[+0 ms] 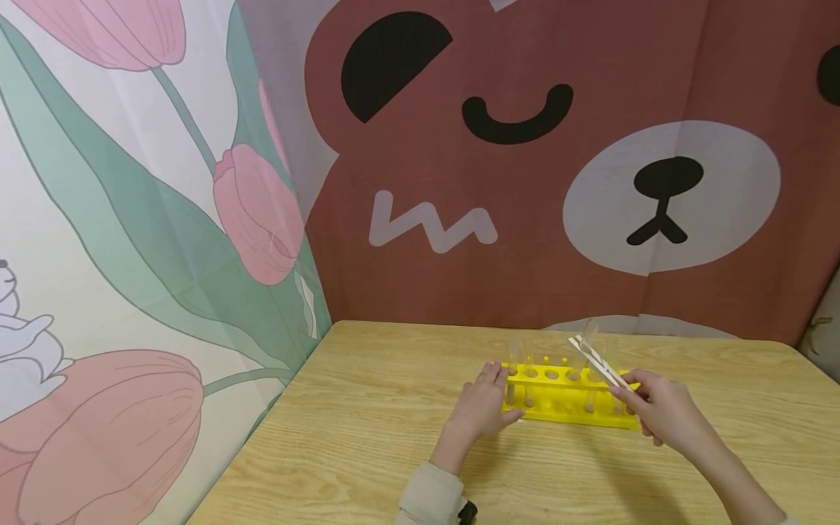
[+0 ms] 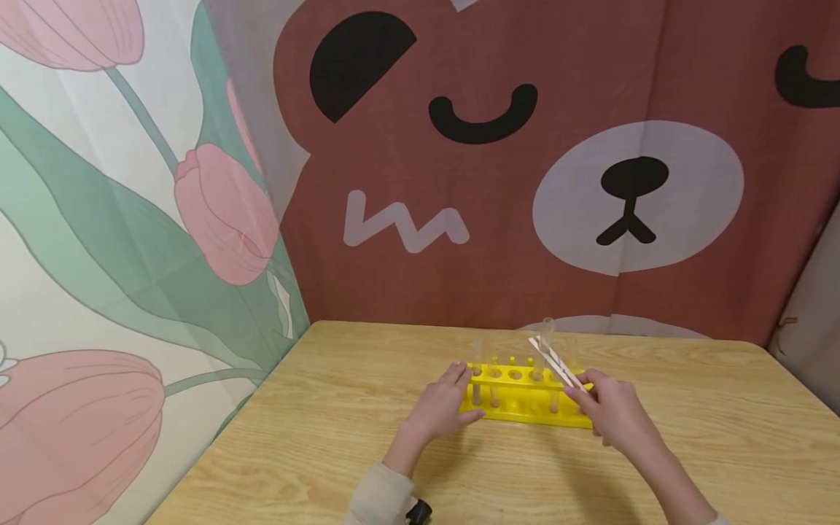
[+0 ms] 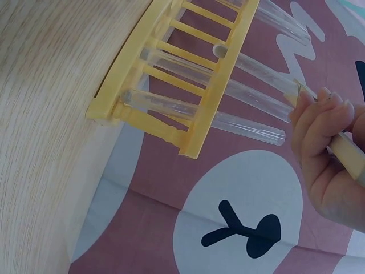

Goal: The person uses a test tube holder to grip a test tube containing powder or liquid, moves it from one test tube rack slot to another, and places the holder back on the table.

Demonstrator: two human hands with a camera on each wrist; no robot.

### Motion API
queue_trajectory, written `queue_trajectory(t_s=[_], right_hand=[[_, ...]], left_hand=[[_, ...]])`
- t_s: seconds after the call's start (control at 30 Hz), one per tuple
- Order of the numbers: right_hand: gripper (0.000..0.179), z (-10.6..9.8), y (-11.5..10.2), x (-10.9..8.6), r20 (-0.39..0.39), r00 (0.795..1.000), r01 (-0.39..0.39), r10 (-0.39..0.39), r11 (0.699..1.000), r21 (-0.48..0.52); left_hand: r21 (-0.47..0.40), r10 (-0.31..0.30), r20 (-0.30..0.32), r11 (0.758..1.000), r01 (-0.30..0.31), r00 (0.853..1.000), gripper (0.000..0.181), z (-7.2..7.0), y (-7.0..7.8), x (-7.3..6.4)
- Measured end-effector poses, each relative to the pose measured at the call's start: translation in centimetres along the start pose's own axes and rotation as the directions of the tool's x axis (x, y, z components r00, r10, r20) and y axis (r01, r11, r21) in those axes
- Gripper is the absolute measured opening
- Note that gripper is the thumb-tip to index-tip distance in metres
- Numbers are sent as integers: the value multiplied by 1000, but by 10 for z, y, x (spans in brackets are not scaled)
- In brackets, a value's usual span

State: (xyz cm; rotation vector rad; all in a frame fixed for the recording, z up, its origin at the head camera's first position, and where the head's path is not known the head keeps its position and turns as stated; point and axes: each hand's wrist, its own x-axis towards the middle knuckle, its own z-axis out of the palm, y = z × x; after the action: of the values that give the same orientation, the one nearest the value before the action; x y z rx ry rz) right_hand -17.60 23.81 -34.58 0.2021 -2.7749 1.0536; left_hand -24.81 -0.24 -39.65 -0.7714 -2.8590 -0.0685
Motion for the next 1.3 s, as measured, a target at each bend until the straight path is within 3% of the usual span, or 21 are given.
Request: queue_trajectory(t_s=[0.77,1.3], right_hand=[[27,0,0,0,3,1000,3,-3,1000,1],[37,1,2,0,14,1000,-10,10,1000,-8]], left_hand=[[-33,-15,22,999,16,1000,73,0,0,0],[-30,-14,9,999,14,1000,72,0,0,0]])
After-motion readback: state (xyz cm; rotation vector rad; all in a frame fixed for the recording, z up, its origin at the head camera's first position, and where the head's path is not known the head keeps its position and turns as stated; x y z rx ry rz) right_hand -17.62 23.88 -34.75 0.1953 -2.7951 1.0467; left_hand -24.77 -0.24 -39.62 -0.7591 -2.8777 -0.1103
